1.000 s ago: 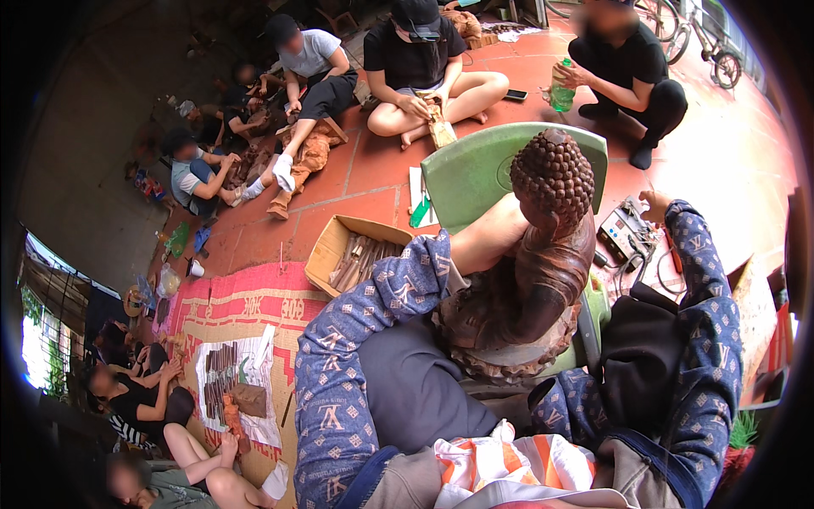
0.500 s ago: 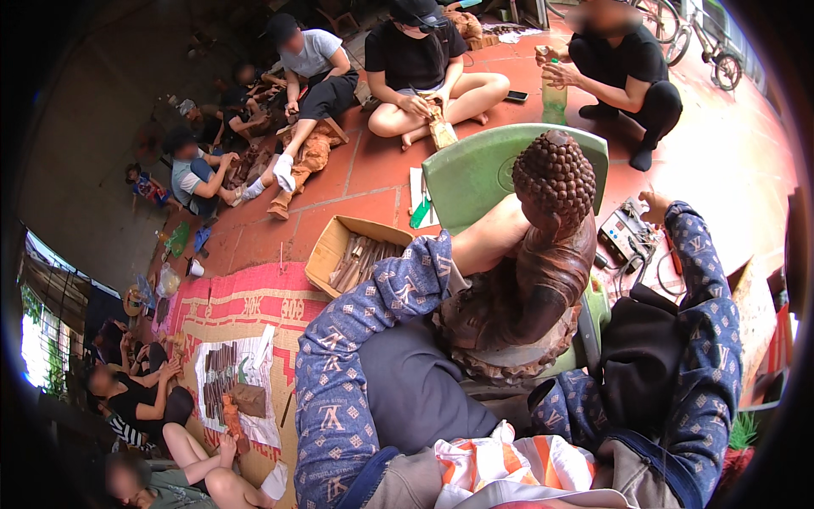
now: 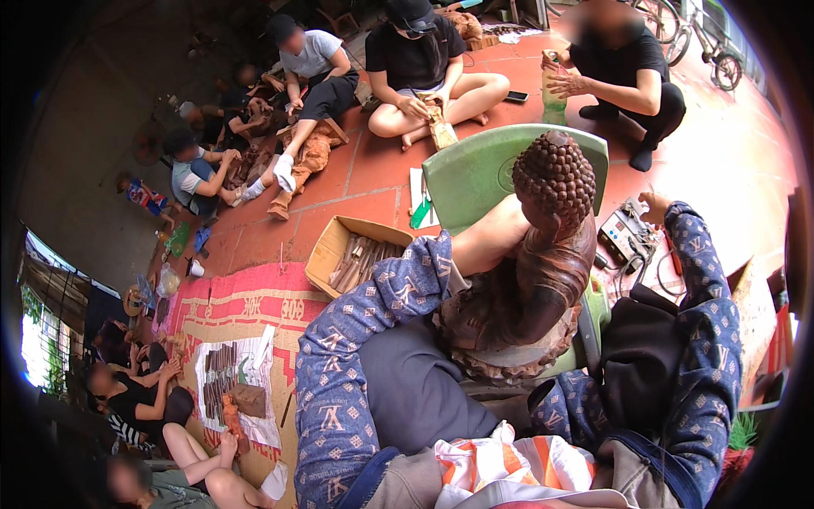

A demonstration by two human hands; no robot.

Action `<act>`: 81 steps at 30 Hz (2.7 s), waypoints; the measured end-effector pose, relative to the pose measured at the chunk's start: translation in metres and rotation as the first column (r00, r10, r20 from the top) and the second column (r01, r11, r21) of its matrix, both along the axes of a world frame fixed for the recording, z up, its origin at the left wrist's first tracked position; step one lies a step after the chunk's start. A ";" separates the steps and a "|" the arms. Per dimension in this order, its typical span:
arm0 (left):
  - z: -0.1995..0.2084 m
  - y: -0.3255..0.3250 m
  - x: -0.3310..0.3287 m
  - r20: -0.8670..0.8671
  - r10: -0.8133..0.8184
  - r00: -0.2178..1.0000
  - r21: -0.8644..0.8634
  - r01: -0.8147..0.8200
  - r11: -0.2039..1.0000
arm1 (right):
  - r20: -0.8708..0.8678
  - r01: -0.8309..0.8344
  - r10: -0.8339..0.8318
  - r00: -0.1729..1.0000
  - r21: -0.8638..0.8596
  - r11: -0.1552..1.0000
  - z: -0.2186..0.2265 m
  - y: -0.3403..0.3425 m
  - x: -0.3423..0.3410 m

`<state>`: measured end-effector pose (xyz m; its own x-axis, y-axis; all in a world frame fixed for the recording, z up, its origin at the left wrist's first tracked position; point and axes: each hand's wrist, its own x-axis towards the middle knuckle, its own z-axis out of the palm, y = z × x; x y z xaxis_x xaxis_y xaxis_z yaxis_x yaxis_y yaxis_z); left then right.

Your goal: The person carves a wooden Buddha statue using a chisel and mallet. They repeatedly strike the chisel to shape the wood, occasionally pausing to inspect the progress. The task continues throughout the clip with consistent hand movements.

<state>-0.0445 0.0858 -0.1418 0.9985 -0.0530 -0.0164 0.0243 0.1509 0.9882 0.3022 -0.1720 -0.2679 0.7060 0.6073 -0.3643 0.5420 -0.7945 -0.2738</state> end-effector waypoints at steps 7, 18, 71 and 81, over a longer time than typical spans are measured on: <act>-0.010 -0.001 0.008 0.025 -0.011 1.000 -0.077 0.013 0.997 | 0.077 -0.054 0.053 0.996 0.015 0.998 -0.004 -0.010 0.006; -0.015 0.015 -0.004 0.070 -0.175 0.982 -0.116 0.182 0.976 | 0.263 -0.026 0.026 0.965 -0.005 1.000 -0.025 0.006 0.022; -0.010 0.010 -0.014 0.086 -0.055 0.995 0.066 0.049 0.997 | 0.061 0.391 -0.846 0.530 0.868 0.308 0.034 0.029 0.006; 0.000 0.006 -0.011 0.028 -0.169 0.985 -0.175 0.172 0.969 | -0.025 0.135 -0.748 0.663 0.987 0.087 0.070 0.027 -0.032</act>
<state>-0.0551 0.0922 -0.1422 0.9745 -0.2234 0.0215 0.0520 0.3177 0.9468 0.2700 -0.1452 -0.1979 0.8183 -0.2361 0.5241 0.4536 -0.2948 -0.8410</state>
